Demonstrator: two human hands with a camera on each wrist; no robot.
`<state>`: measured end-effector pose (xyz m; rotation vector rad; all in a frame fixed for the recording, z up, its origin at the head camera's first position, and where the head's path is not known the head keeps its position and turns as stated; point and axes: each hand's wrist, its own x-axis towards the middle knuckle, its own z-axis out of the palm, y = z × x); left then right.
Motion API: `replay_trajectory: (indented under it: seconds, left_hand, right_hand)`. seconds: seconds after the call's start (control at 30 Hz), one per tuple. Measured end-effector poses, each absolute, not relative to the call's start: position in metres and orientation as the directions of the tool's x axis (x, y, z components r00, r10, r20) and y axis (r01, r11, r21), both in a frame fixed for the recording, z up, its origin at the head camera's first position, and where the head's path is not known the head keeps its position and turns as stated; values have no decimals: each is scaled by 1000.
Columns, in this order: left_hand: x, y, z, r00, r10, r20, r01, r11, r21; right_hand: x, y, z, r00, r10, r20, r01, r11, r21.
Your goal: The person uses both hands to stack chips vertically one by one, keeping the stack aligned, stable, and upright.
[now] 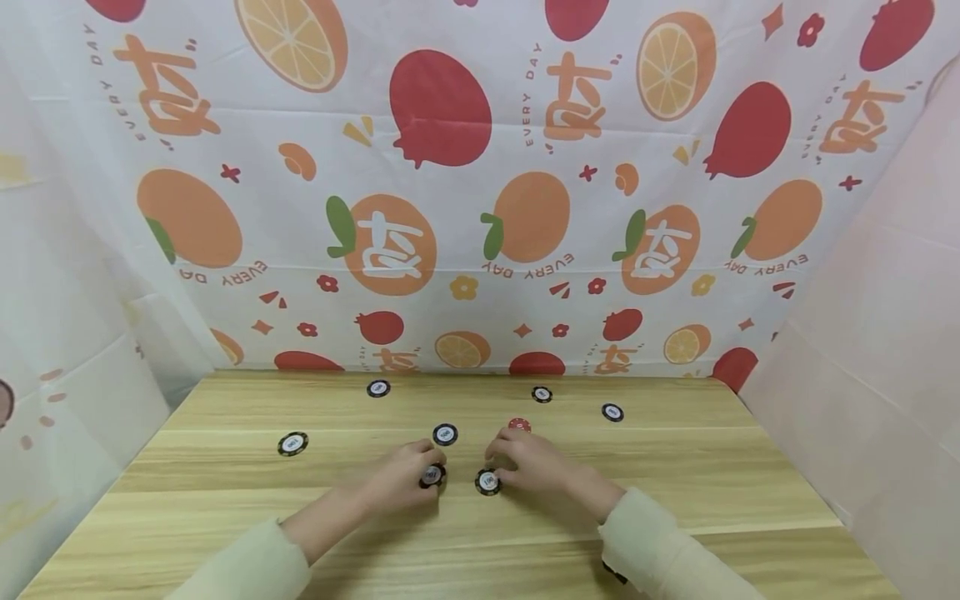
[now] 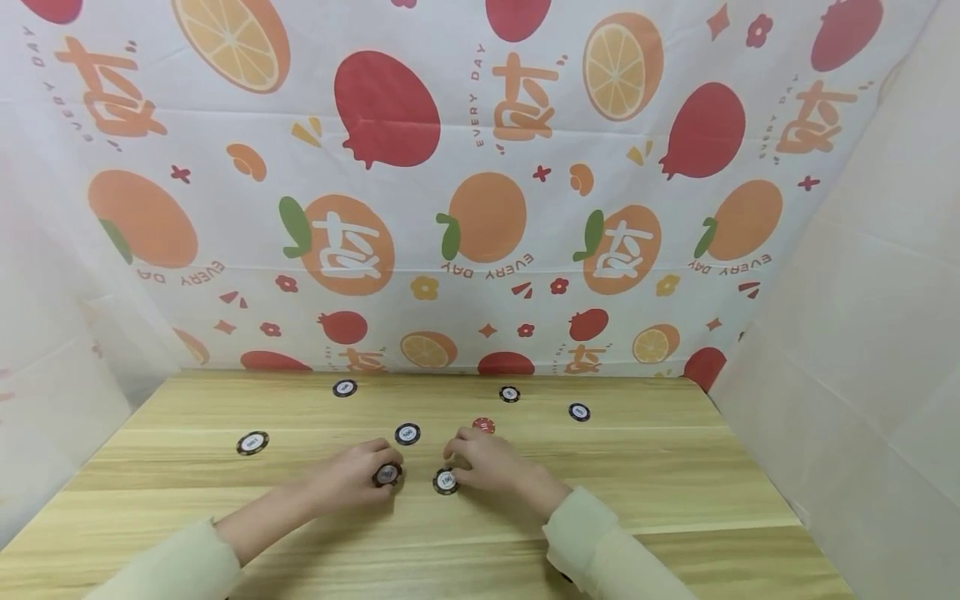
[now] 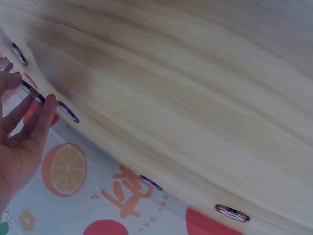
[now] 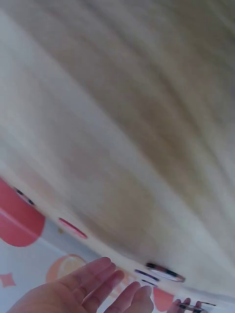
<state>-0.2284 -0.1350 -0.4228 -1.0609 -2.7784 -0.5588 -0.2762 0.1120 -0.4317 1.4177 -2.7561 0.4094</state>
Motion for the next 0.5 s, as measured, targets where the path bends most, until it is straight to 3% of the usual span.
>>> replay_trajectory:
  seconds: [0.23, 0.5]
  left_hand:
    - [-234, -112, -426, -731, 629, 265, 683, 678, 274]
    - [-233, -90, -420, -729, 636, 255, 685, 665, 298]
  right_hand:
    - [-288, 130, -424, -598, -778, 191, -801, 568, -190]
    - [-307, 161, -416, -768, -626, 138, -632, 703, -326]
